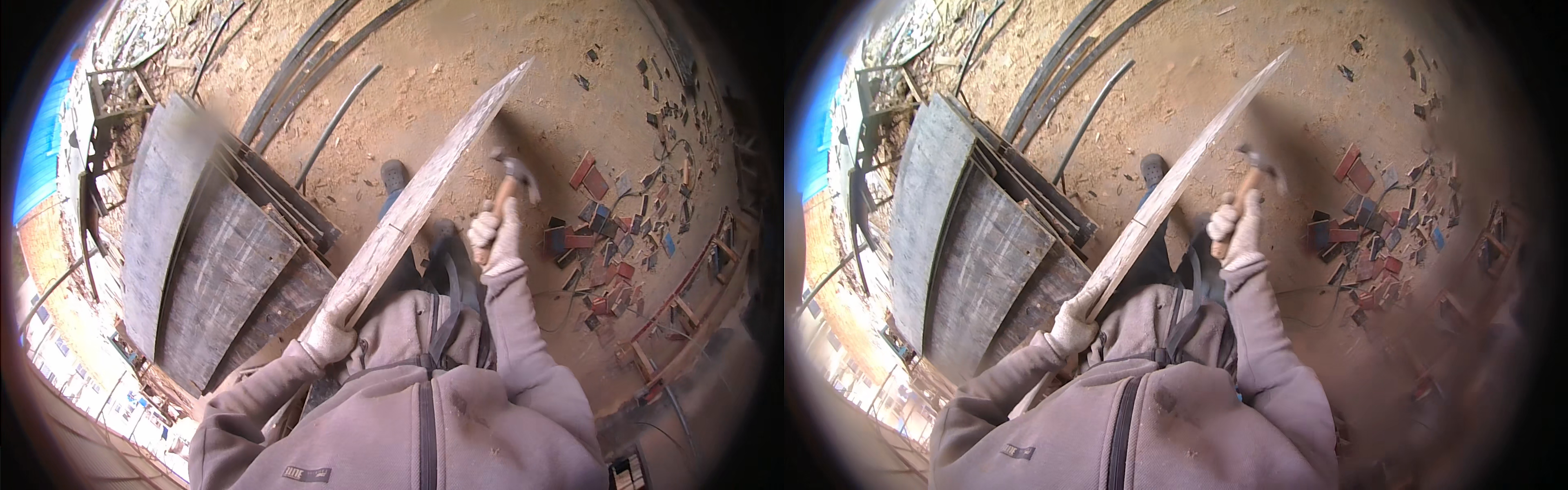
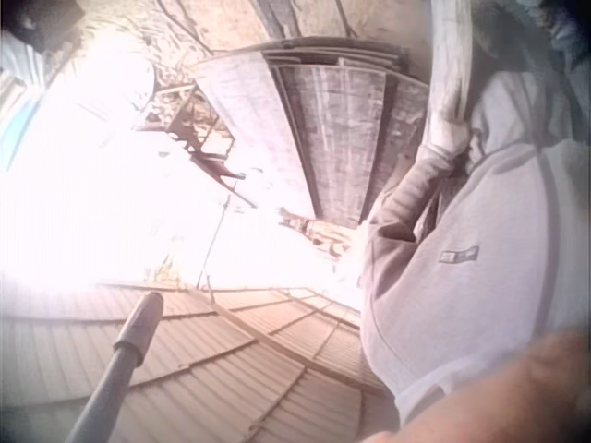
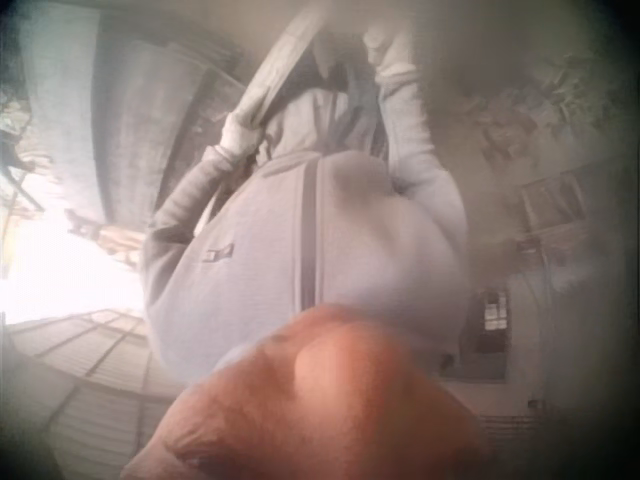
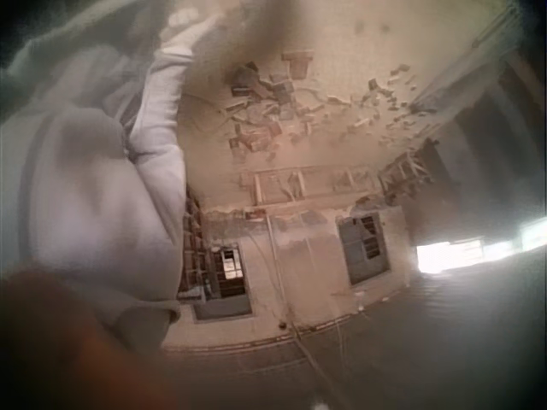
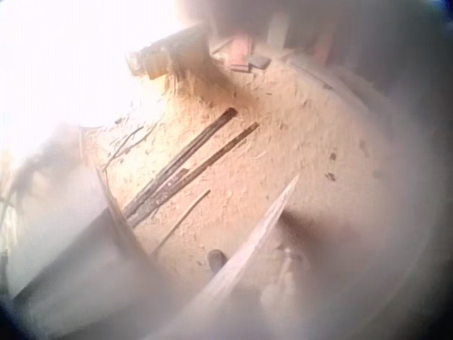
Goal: The person uses a hammer to pry apart and break a large wooden board into smaller pieces. They repeatedly strike the board, lift sections, and drop them to the ground, continuing until the board is fragmented.
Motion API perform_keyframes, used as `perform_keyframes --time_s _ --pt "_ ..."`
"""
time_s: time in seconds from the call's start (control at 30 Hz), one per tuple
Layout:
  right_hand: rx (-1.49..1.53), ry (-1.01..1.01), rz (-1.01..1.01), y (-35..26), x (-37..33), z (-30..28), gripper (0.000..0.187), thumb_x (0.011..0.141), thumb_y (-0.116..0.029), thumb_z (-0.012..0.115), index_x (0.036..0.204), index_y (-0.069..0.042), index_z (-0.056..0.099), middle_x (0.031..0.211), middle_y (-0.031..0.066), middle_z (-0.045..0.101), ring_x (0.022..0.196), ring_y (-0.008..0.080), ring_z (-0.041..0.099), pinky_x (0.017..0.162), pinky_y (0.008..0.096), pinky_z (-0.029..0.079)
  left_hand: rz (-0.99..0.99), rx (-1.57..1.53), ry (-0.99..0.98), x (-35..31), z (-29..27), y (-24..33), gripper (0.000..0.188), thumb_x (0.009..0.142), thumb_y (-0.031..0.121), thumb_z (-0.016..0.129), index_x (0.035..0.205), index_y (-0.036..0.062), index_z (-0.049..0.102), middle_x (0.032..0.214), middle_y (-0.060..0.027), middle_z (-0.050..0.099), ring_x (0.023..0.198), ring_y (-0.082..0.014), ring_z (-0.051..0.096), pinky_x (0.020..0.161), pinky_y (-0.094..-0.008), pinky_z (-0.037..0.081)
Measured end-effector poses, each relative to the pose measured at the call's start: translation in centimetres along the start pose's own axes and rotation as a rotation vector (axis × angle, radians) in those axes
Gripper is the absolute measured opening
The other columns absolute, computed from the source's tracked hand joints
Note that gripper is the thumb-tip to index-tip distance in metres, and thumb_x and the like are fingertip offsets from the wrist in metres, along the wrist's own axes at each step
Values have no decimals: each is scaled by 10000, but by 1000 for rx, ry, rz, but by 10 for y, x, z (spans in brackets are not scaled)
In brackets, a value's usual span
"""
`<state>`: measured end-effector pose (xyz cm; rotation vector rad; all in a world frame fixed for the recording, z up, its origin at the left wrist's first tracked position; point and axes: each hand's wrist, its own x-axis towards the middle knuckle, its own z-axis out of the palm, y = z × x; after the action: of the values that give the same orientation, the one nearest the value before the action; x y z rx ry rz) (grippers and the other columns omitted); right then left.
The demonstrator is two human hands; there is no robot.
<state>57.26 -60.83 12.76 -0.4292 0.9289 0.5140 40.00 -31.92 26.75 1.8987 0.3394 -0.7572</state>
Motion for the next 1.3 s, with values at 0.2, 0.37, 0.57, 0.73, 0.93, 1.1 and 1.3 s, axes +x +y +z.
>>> perform_keyframes --time_s 0.2,0.37,0.57,0.73,0.93,1.1,1.3 --pt "-19 266 -30 28 13 38 515 1021 -635 497 927 -130 543 583 -83 360 438 71 302 407 261 228 95 88 -2 12 -14 2 606 854 -15 678 1445 28 554 1463 -254 548 1443 -366 456 1200 -410 339" --pt "-496 143 -1 30 8 74 595 1021 -625 499 1021 -32 552 565 0 455 388 127 441 324 293 378 89 167 11 14 -13 2 601 799 45 764 1381 34 618 1414 -245 587 1396 -392 494 1173 -436 376" --pt "-774 327 -386 8 -17 14 532 1089 -503 437 960 3 536 473 35 449 305 142 369 287 284 290 -3 79 21 9 -8 6 517 876 39 717 1384 43 620 1398 -237 602 1366 -360 534 1154 -422 405" --pt "-726 270 -39 33 15 7 591 1034 -587 515 1026 2 567 530 18 435 357 141 416 316 307 366 -43 24 6 5 -1 2 521 886 80 737 1389 30 611 1391 -245 603 1362 -363 538 1143 -415 420" --pt "-1353 207 -510 30 -22 -19 436 1048 -461 562 1020 -29 615 602 111 584 448 253 552 416 384 427 17 139 -28 10 -5 10 538 892 102 747 1404 30 598 1400 -240 598 1340 -369 556 1143 -413 420" --pt "-2193 -190 -944 -74 -41 -41 402 904 -423 762 1039 -65 640 747 177 673 639 406 660 565 503 514 -4 64 -27 6 2 -1 569 895 109 748 1429 20 572 1431 -246 568 1382 -368 512 1164 -410 398" --pt "-2696 -886 -981 -134 9 17 388 809 -438 778 884 -134 548 740 75 572 668 283 621 580 428 496 -42 0 -7 -4 17 -7 573 880 108 766 1417 25 583 1430 -240 571 1377 -362 519 1162 -406 399"
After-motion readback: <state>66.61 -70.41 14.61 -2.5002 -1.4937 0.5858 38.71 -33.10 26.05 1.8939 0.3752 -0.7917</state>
